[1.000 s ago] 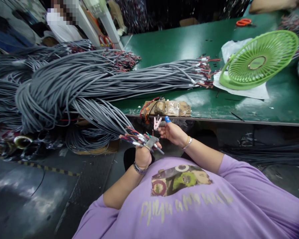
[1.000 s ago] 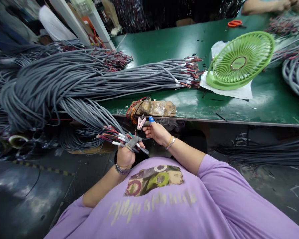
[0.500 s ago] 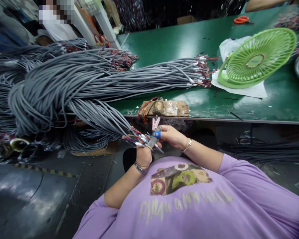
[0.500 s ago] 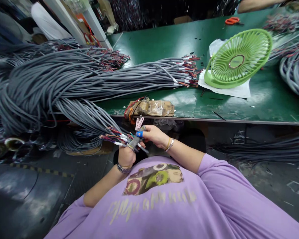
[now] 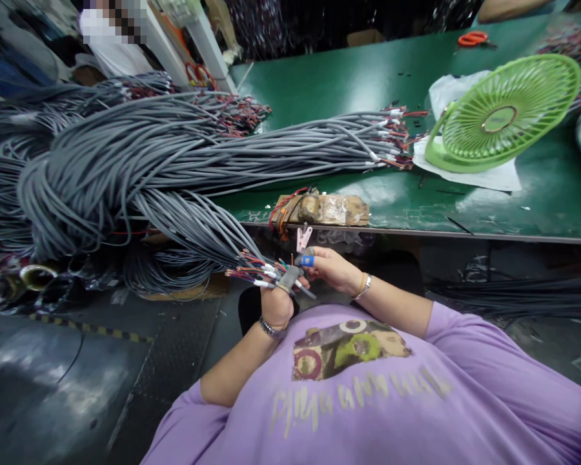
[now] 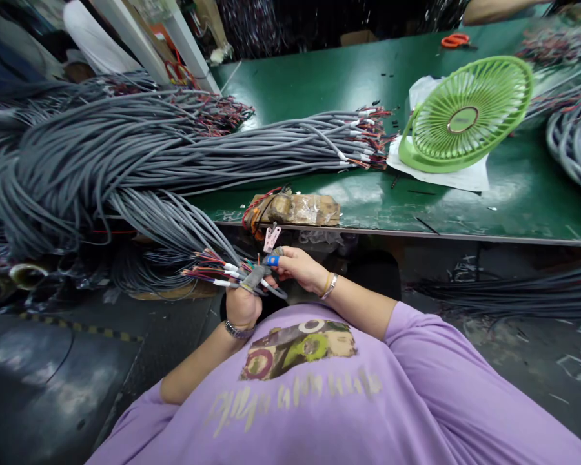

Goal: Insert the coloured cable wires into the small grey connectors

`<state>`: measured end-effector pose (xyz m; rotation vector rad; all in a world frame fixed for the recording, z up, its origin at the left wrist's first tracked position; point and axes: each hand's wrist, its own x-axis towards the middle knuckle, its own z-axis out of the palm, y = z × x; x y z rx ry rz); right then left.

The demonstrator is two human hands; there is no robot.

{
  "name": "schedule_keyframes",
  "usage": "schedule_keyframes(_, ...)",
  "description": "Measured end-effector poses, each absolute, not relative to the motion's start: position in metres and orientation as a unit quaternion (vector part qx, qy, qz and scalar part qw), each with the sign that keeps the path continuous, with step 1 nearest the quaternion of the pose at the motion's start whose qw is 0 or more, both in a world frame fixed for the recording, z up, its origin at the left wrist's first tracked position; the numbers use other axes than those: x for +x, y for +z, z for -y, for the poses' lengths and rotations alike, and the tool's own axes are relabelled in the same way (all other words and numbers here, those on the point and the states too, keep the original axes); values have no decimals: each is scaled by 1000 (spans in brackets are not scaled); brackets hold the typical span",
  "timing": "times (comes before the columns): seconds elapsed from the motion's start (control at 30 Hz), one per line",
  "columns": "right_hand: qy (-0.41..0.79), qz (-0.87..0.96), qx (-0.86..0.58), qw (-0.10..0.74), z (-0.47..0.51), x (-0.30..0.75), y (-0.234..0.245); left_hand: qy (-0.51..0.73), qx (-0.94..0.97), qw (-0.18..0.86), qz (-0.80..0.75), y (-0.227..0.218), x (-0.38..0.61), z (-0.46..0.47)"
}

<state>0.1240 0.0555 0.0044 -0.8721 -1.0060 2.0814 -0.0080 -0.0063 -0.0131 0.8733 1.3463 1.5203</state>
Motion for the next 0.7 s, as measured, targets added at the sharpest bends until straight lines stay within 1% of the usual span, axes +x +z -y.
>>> schedule_keyframes(0.1, 802, 406, -305, 313, -53, 122, 8, 611, 356, 444, -551, -14, -8, 7)
schedule_keyframes(0.2, 789, 436, -295, 315, -52, 120, 10, 607, 350, 454, -551, -12, -7, 8)
schedule_keyframes(0.5, 740, 419, -358, 386, -50, 118, 7, 630, 327, 455, -538, -10, -6, 7)
schedule_keyframes(0.6, 752, 408, -350, 380, -51, 120, 3, 642, 322, 464, -519, -7, -6, 7)
schedule_keyframes(0.7, 797, 371, -320, 354, -59, 126, -3, 646, 306, 483, -506, 1, -5, 7)
